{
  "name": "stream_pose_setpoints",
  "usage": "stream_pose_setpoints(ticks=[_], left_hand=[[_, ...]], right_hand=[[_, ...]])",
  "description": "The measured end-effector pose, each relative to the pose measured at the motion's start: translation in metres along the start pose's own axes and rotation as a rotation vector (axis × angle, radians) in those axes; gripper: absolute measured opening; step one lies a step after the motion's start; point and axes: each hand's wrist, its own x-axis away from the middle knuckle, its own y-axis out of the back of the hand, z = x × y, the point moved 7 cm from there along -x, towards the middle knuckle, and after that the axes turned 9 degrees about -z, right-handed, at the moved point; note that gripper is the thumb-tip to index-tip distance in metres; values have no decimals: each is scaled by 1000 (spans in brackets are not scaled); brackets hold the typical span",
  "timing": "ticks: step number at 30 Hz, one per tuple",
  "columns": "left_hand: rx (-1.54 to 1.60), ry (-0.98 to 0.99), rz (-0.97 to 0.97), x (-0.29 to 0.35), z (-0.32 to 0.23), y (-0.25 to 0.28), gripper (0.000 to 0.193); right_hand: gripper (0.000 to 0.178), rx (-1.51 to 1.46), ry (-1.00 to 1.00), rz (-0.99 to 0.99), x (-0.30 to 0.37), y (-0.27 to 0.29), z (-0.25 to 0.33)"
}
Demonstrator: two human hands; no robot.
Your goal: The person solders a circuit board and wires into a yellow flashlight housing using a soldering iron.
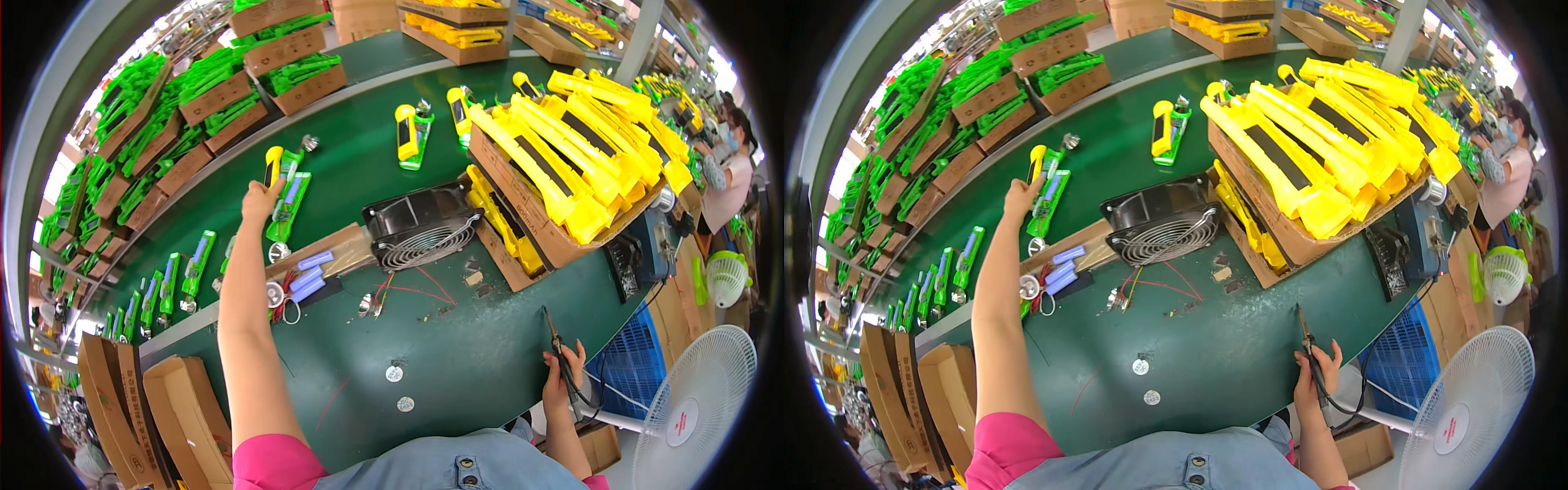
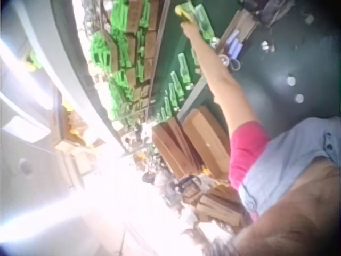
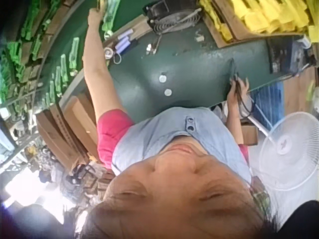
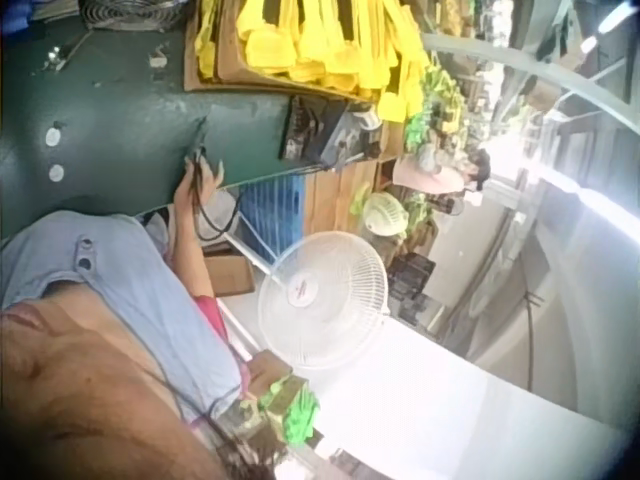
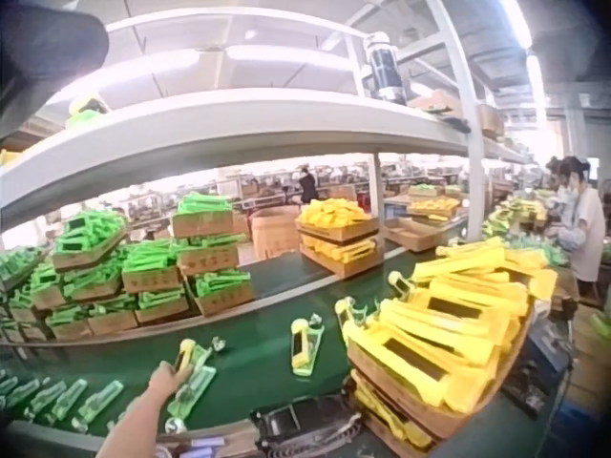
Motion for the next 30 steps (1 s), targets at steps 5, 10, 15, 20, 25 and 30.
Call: stream_pose_setpoints(ticks=[5, 10, 15, 20, 25, 30], left_hand=[[-252, -363, 61, -17, 8, -2, 35], [-128, -394, 149, 17, 33, -8, 34], [-354, -437, -128, 56, -10, 65, 47], [-108, -616, -263, 92, -53, 196, 51], [10, -666, -302, 192, -97, 296, 36], [491, -204, 73, 305, -82, 241, 13]], right_hand=[[17, 16, -27, -1, -5, 4, 4], [17, -39, -32, -14, -2, 6, 4], [16, -114, -7, -99, -5, 11, 6], [19, -284, 211, -282, -37, 45, 44], [23, -103, 416, -260, -143, 53, 109], [50, -125, 477, -219, -245, 3, 96]])
